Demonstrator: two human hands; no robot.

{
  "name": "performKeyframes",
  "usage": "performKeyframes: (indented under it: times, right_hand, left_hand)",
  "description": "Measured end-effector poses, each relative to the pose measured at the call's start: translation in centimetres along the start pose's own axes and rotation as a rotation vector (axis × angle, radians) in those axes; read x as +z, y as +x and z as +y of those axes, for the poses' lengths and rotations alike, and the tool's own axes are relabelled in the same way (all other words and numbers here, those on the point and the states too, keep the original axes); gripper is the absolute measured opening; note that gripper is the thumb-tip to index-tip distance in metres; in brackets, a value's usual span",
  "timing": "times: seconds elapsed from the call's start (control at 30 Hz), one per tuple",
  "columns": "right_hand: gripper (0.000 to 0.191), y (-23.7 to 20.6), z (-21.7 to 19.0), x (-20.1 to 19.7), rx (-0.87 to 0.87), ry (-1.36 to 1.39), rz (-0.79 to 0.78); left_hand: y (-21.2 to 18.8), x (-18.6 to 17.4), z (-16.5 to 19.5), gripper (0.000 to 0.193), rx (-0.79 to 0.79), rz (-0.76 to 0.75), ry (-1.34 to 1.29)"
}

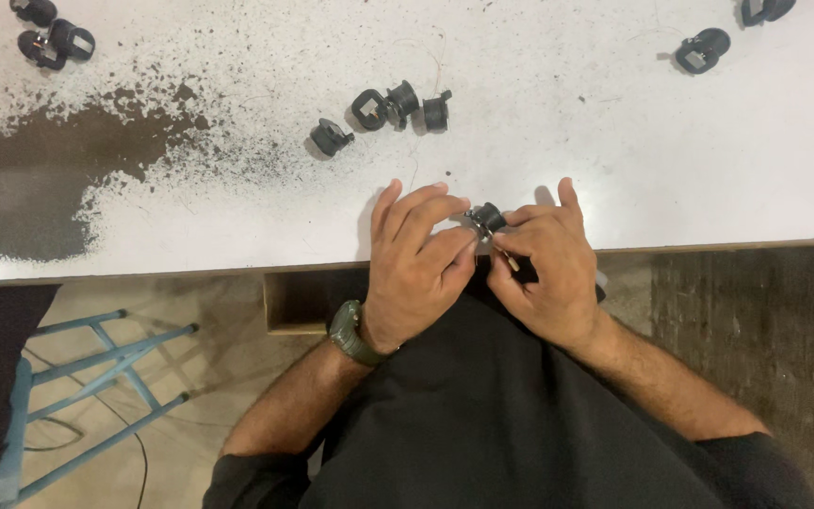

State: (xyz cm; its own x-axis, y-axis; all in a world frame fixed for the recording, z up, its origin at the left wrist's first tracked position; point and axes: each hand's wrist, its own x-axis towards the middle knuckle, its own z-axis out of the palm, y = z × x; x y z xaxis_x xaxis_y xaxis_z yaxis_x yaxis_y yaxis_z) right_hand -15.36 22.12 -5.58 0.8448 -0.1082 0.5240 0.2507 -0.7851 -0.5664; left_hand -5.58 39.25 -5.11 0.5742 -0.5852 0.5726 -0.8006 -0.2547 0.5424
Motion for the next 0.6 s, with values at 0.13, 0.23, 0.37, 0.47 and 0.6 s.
performKeyframes:
  times: [0.13, 0.23, 0.37, 0.47, 0.6]
  right_hand:
    - [0.029, 0.07, 0.02, -0.03, -0.016, -0.004, -0.010]
    - [0.029, 0.14, -0.03, -0.10, -0.008, -0.006, -0.006]
    - [0.027, 0.18, -0.13, -0.14, 0.001, -0.008, -0.006]
    - [0.027, 0.12, -0.12, -0.14, -0.002, -0.004, -0.010]
    - [0.028, -0.06, 0.01, -0.17, -0.006, 0.002, -0.008]
  left_hand:
    - [-0.09, -0.09, -0.51, 0.017, 0.127, -0.006, 0.091]
    - [0.02, -0.17, -0.72, 0.016, 0.211, -0.056, 0.197]
    - [0.21, 0.01, -0.29, 0.013, 0.201, -0.039, 0.135]
    - [0.43, 0.15, 0.10, 0.011, 0.105, -0.007, 0.106]
    - [0.73, -0.13, 0.21, 0.012, -0.095, -0.036, -0.011]
